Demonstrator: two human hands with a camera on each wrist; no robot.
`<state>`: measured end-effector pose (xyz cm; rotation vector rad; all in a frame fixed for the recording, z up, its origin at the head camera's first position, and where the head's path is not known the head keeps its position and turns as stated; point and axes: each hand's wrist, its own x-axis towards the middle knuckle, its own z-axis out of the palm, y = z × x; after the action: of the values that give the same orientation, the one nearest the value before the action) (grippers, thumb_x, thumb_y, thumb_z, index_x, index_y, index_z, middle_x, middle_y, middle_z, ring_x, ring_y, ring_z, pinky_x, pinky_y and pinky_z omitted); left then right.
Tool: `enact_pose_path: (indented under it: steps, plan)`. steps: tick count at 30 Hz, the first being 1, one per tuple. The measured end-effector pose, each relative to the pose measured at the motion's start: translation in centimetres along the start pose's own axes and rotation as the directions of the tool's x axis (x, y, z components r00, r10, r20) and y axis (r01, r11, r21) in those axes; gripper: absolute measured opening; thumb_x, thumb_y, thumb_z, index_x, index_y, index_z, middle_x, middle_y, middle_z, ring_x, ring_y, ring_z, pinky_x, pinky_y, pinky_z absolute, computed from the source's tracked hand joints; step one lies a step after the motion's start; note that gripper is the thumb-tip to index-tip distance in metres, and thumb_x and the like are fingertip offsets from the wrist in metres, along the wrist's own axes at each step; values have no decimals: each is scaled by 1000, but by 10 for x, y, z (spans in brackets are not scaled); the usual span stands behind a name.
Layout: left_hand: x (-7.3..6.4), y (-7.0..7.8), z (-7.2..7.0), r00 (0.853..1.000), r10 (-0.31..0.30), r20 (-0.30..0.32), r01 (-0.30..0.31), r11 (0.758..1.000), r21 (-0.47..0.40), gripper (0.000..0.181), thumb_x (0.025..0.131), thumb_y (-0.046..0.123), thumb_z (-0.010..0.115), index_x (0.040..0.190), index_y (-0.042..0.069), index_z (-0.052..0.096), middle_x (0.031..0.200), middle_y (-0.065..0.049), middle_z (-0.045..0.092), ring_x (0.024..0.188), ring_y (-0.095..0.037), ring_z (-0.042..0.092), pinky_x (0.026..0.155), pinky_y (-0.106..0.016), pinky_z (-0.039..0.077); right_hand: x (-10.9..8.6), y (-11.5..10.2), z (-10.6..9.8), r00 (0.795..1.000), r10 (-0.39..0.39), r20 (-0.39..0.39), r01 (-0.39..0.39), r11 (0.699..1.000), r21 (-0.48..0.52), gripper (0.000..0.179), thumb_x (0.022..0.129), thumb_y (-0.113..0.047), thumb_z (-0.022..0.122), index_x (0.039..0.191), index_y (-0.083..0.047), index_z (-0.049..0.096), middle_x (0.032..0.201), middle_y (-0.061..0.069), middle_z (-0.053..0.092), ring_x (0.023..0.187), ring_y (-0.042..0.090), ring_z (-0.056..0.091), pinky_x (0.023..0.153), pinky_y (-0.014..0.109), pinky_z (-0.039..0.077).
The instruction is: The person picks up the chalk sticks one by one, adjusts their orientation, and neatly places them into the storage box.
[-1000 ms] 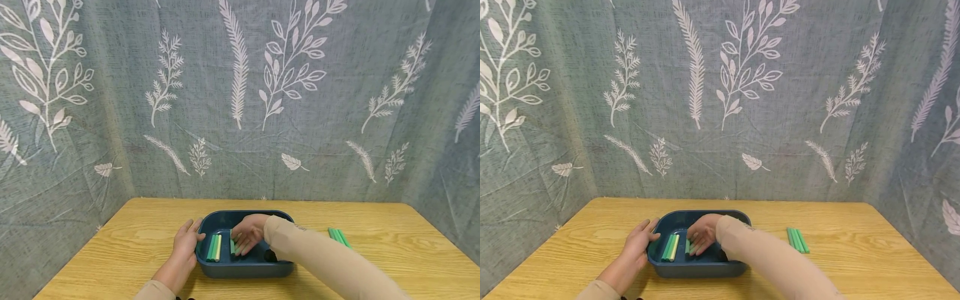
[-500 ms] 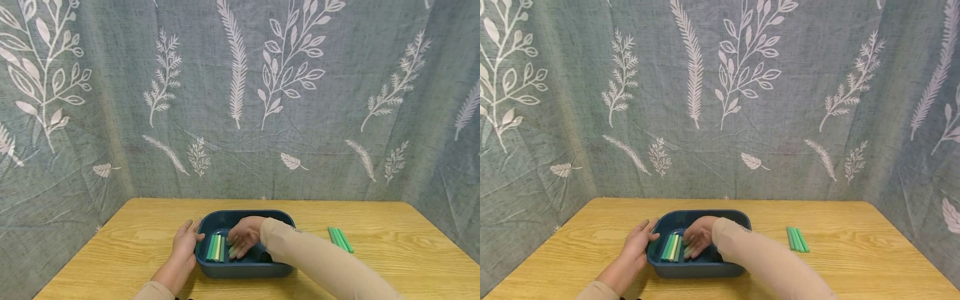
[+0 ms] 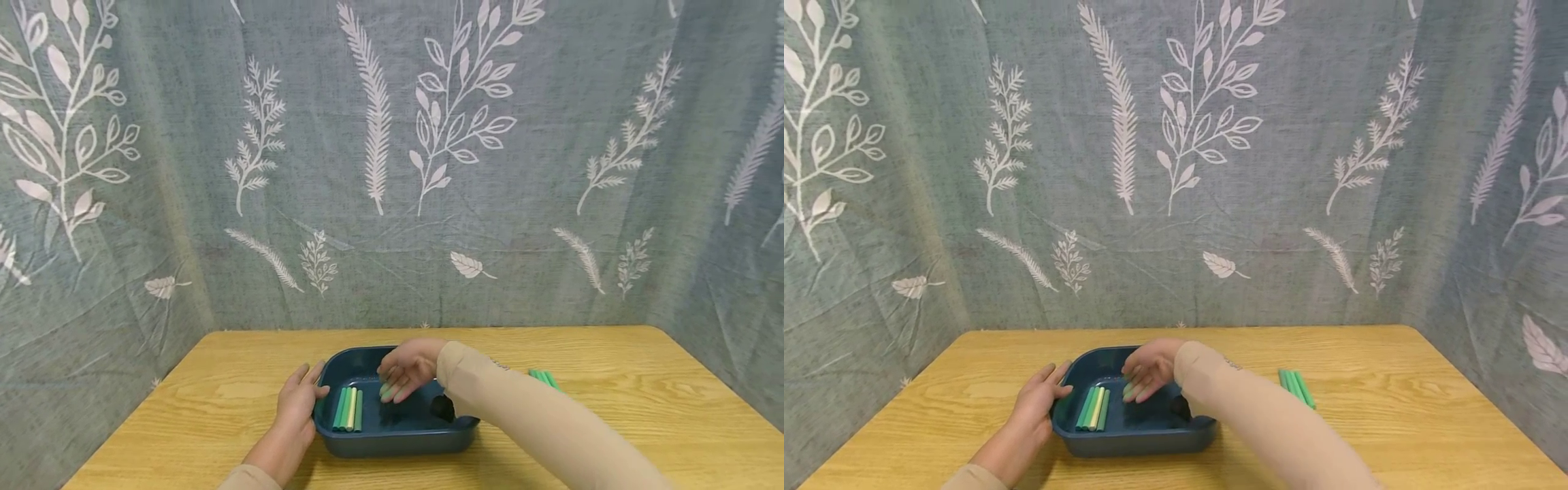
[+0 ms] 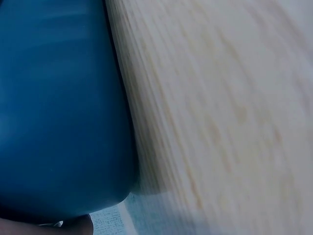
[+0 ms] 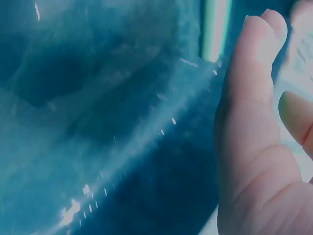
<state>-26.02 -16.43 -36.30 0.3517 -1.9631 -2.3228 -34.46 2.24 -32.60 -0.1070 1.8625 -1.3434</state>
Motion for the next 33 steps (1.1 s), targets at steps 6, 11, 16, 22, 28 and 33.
enact_pose_path:
  steps: [6,11,16,22,28,33]
  plan:
    - [0,1,-2,1000,-21,-2,21,1000,3,75,91,-18,37,152,-6,-5,156,-26,15,143,-47,-2,113,-54,17,-20,-1,-17,1000,-24,-15,23,1000,-9,45,101,-10,48,138,13,42,110,24,62,114,41,59,92,41,50]
    - [-1,-1,-1,1000,-3,-4,4,1000,15,75,90,-18,37,152,-7,-4,155,-26,15,143,-47,-2,114,-54,14,-41,4,-35,998,-42,-38,42,999,-10,45,100,-10,49,138,14,42,110,24,62,93,32,67,87,38,53]
    - [0,0,0,1000,4,0,-4,1000,23,74,89,-18,36,152,-7,-4,155,-26,16,143,-46,-2,113,-52,16,-61,13,-51,995,-80,-61,80,997,3,45,100,-11,48,136,15,43,112,26,63,78,20,67,82,34,54]
    - [1,0,-1,1000,1,6,-1,1000,19,74,90,-18,36,152,-6,-4,156,-26,14,143,-47,-2,113,-54,17,-76,26,-64,990,-112,-89,113,993,13,45,100,-12,48,135,16,43,104,21,64,76,18,67,78,32,55]
    - [1,0,-2,1000,-5,18,5,1000,-1,74,92,-18,36,152,-6,-5,156,-26,13,143,-46,-1,111,-51,20,-89,38,-78,985,-139,-105,141,990,11,45,100,-13,47,133,18,42,99,17,64,76,17,66,78,31,55]
    - [0,1,0,1000,4,26,-3,1000,-11,73,91,-18,35,151,-7,-6,156,-27,12,143,-46,-1,110,-50,20,-99,47,-85,981,-158,-109,162,986,30,41,100,-13,47,127,17,45,93,14,63,77,17,66,79,32,55]
